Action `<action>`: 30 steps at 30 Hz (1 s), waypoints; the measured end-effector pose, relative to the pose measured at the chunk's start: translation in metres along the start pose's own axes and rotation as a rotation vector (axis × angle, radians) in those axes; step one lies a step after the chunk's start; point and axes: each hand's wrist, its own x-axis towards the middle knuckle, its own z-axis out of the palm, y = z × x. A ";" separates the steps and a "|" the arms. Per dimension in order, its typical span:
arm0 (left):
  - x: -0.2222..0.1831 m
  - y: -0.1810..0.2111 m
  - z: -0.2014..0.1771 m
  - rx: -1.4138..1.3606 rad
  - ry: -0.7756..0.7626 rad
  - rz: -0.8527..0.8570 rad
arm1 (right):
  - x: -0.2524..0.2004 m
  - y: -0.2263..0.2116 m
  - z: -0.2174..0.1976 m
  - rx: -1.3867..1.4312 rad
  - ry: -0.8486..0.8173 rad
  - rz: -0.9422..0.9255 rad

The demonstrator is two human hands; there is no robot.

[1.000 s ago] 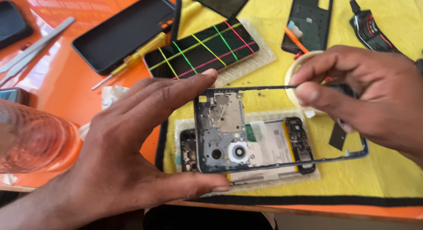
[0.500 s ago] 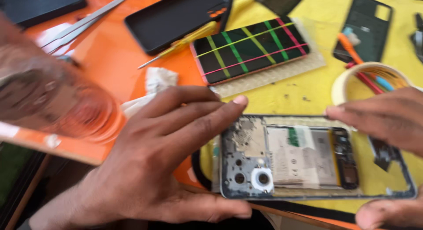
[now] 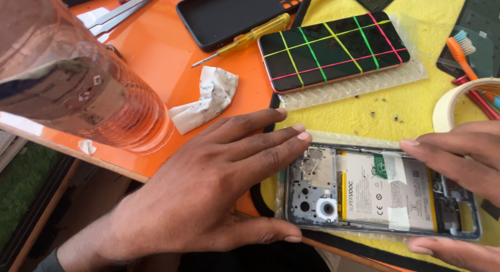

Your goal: The person applies pieces of tape to the internal components of a mobile phone, fits a frame onto the device, and uses a screwdriver to secure a part.

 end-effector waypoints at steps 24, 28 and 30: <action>0.008 0.001 0.001 -0.066 0.017 -0.089 | -0.009 0.007 -0.005 0.017 -0.030 0.005; 0.010 0.002 0.001 -0.104 0.003 -0.158 | -0.008 0.017 -0.003 0.051 -0.104 0.044; 0.010 0.002 0.002 -0.089 -0.007 -0.170 | -0.007 0.022 -0.004 0.115 -0.140 0.035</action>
